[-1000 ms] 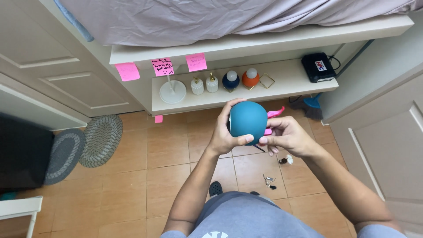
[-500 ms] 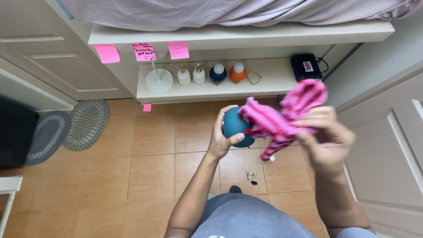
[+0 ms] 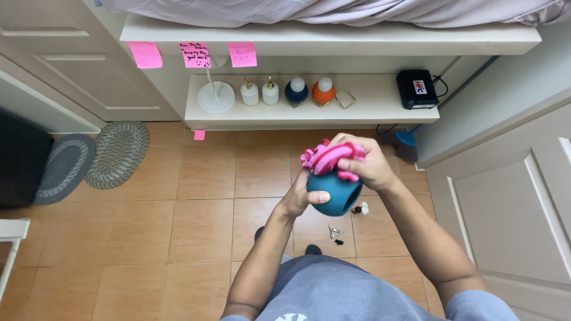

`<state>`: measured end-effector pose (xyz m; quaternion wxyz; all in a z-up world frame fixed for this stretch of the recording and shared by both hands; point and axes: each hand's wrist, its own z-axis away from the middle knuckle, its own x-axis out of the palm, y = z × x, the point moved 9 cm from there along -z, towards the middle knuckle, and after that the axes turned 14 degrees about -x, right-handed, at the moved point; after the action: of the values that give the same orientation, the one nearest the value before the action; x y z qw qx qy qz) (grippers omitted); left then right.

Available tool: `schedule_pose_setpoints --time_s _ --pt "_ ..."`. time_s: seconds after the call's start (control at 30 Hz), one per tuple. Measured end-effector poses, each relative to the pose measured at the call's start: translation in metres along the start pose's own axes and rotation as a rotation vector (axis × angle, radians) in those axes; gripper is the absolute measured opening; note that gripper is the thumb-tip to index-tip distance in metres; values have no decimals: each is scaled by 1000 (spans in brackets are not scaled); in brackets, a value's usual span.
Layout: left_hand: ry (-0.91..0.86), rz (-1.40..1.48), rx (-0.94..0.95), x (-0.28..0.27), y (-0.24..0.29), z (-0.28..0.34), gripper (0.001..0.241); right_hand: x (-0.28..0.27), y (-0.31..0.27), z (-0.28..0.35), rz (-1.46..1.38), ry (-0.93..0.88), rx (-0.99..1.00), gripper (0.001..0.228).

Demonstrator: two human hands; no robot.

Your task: Wiping and cleaning various decorative objects, a lightbulb, and a water bottle with a pink cloth.

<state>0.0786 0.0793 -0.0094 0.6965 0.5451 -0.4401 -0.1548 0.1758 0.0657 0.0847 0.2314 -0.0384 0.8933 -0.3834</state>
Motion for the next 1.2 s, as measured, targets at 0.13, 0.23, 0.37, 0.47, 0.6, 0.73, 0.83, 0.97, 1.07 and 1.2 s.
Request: schedule_pose_setpoints --time_s 0.13,0.23,0.37,0.47,0.6,0.73,0.83,0.97,1.07,1.2 --pt "-191 35 -55 7 0 1 103 -22 46 10 -226 543 273 30" --pt "-214 -9 -35 -5 21 3 102 -53 46 22 -75 809 228 26" --pt "-119 -100 43 -33 65 12 102 -54 32 42 141 900 205 39" --pt "-10 -272 88 -47 94 15 103 -13 -33 -31 143 619 -15 52" --pt "32 -357 131 -62 108 14 104 36 -57 -87 268 457 -40 64" --pt "51 -303 201 -72 118 15 108 50 -25 -72 502 541 -13 38" --pt "76 -268 223 -82 114 13 110 54 -21 -67 595 680 -71 25" --pt "99 -226 239 -91 113 9 110 69 -35 -67 800 790 -246 22" --pt "100 -173 226 -92 112 7 108 81 -40 -64 915 818 -345 27" --pt "141 -81 229 -105 115 -2 101 106 -35 -49 1011 770 -423 27"
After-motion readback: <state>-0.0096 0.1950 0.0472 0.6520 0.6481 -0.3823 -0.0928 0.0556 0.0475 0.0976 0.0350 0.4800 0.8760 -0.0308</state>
